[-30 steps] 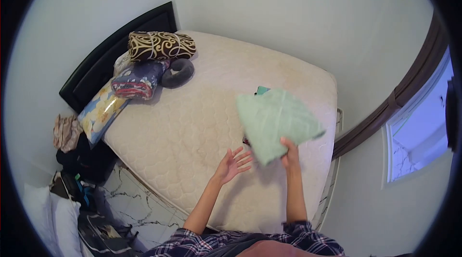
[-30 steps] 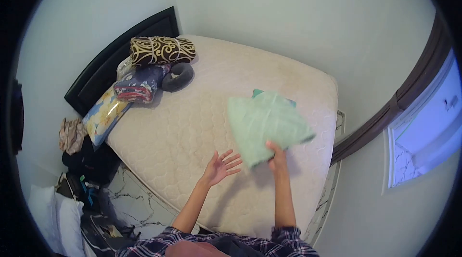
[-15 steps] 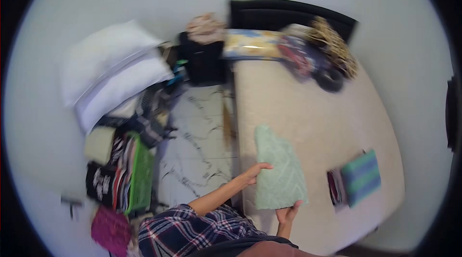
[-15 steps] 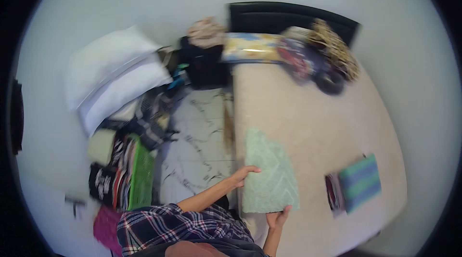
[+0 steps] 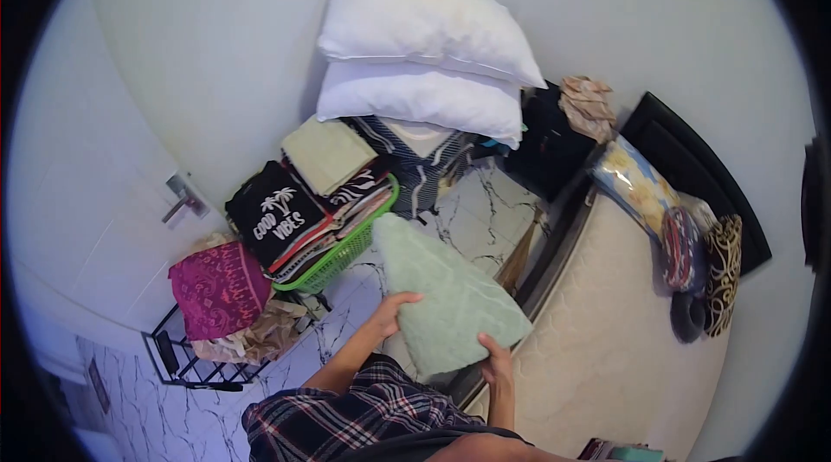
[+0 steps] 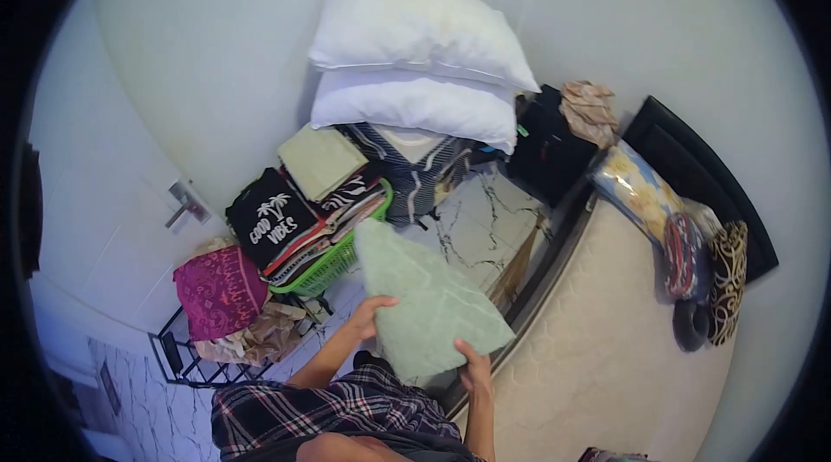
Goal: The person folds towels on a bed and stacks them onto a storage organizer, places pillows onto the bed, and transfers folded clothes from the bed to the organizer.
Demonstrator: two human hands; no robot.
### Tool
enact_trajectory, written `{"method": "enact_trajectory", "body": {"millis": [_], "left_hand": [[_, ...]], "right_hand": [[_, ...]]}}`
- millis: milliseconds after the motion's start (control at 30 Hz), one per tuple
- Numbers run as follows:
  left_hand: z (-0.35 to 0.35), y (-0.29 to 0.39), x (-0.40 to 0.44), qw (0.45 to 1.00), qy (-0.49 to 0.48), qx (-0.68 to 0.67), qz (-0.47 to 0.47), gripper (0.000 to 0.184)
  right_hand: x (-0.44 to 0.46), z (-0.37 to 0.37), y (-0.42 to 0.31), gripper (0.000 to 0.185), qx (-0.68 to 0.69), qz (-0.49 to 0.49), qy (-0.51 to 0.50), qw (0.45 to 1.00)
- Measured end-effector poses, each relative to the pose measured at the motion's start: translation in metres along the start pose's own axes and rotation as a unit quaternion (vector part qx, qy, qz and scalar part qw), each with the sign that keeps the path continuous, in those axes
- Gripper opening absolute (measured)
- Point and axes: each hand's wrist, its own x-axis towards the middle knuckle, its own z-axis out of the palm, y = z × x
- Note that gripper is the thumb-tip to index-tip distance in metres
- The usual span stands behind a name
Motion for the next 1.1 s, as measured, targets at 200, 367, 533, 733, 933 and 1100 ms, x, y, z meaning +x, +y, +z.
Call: {"method": "enact_trajectory", "body": {"millis": [200,367,533,733,933,1100], "left_hand": [[-0.080,0.107,-0.077,0.975,0.121,-0.055,0.180,0.046],[-0.137,0.216,-0.121,0.937,0.158,-0.038,0.311,0.045],[-0.221,0.284,-0.121,0.922,0.137,-0.023,0.361,0.046],[-0.324,0.276,-0.073,0.935,0.270,-0.005,0.232,0.049],[-0.319,0.283,-0.070,0.884,0.295,0.022,0.361,0.051],[-0.349,0.278,-0.068,0.823,0.403,0.122,0.382,0.058]], "right_hand": [[0.057,0.145,0.044,0.060,-0.094,0.119,-0.150,0.977],[0.103,0.278,0.079,0.058,-0.090,0.111,-0.274,0.951],[0.170,0.349,0.159,0.057,-0.139,0.069,-0.323,0.934],[0.210,0.336,0.247,0.050,-0.196,0.071,-0.189,0.960],[0.225,0.346,0.251,0.049,-0.276,0.003,-0.209,0.938],[0.214,0.356,0.249,0.059,-0.247,0.083,-0.202,0.944]]}}
